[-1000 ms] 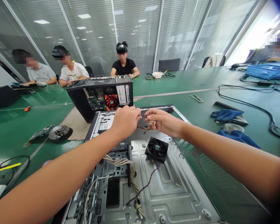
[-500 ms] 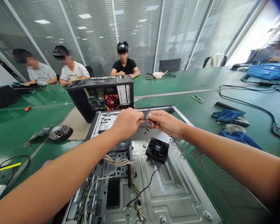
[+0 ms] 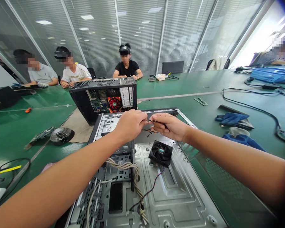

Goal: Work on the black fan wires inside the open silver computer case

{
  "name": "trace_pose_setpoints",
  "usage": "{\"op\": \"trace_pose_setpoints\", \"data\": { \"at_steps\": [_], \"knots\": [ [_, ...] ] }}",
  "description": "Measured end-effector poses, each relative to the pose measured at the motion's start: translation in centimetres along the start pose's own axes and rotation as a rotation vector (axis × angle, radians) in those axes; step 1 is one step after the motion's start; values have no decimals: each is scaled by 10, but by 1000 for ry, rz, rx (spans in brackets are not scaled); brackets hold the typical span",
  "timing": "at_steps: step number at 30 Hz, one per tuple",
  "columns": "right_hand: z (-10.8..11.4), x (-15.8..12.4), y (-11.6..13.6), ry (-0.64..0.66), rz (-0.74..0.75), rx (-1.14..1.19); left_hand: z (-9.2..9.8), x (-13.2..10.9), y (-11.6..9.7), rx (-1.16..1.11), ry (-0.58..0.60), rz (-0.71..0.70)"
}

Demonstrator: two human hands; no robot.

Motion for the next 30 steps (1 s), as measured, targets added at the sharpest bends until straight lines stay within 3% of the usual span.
{"op": "trace_pose_setpoints", "data": {
  "at_steps": [8, 17, 24, 30],
  "knots": [
    [-2, 0, -2, 39, -28, -7, 7, -1, 2, 53, -58, 40],
    [-3, 3, -5, 53, -8, -115, -1, -2, -6, 213, -8, -84],
    [1, 2, -3, -8, -20, -226, -9, -2, -13, 248, 84, -166],
    [1, 2, -4, -10, -31, -239, -9, -3, -11, 198, 76, -137]
  ]
}}
Point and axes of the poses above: each hand's wrist, its own x-axis towards the middle knuckle, its own z-axis out of the back of the hand, y = z × x, the point moved 8 cm from there along x, towards the middle knuckle, and after that the axes turned 6 degrees about -x, right-handed, at the moved point
